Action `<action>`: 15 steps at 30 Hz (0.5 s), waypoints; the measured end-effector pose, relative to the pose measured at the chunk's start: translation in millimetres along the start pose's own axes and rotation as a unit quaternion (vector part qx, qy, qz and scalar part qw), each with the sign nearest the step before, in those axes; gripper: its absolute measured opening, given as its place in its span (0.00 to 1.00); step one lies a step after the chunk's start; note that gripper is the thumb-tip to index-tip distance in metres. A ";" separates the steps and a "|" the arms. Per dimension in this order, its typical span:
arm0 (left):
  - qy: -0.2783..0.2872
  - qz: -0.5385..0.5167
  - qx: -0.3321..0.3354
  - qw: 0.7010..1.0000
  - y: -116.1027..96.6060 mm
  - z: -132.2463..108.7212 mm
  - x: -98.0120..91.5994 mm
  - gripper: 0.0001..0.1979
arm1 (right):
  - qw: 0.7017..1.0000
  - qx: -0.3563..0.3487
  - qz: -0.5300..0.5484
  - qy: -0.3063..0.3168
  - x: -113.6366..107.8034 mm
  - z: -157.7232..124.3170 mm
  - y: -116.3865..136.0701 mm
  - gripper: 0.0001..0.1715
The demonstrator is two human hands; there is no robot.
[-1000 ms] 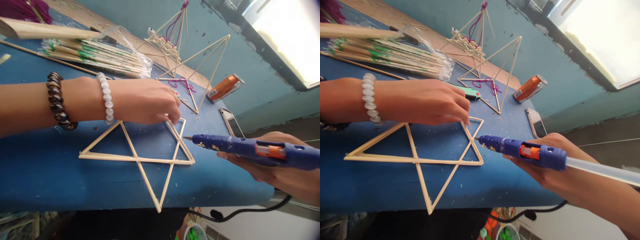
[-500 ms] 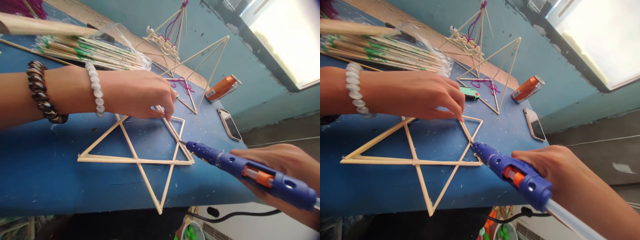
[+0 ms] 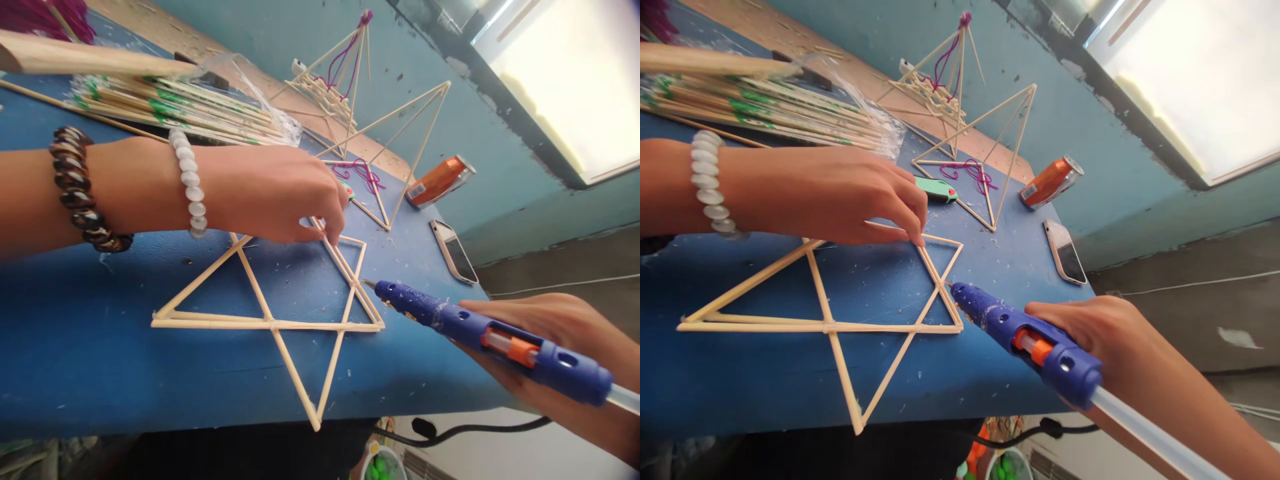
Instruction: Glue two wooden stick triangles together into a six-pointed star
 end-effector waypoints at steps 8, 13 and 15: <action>0.007 0.015 -0.008 1.000 -0.9 2.1 -2.8 0.09 | 0.999 -0.009 -0.021 0.039 3.5 5.3 0.1 0.16; 0.000 0.008 -0.006 1.000 -1.2 2.8 -3.2 0.09 | 0.998 0.001 0.010 0.069 10.5 8.2 -0.6 0.11; -0.001 -0.001 0.000 1.000 -0.9 2.4 -3.3 0.09 | 0.996 0.006 0.014 0.085 12.4 8.9 -0.1 0.13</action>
Point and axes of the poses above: each hand's wrist, its own z-axis towards the middle knuckle, its own x-axis out of the palm, y = z × x, the point moved 3 cm from there along z, towards the middle knuckle, and after that the axes turned 14 degrees about y, right-handed, at the moved point
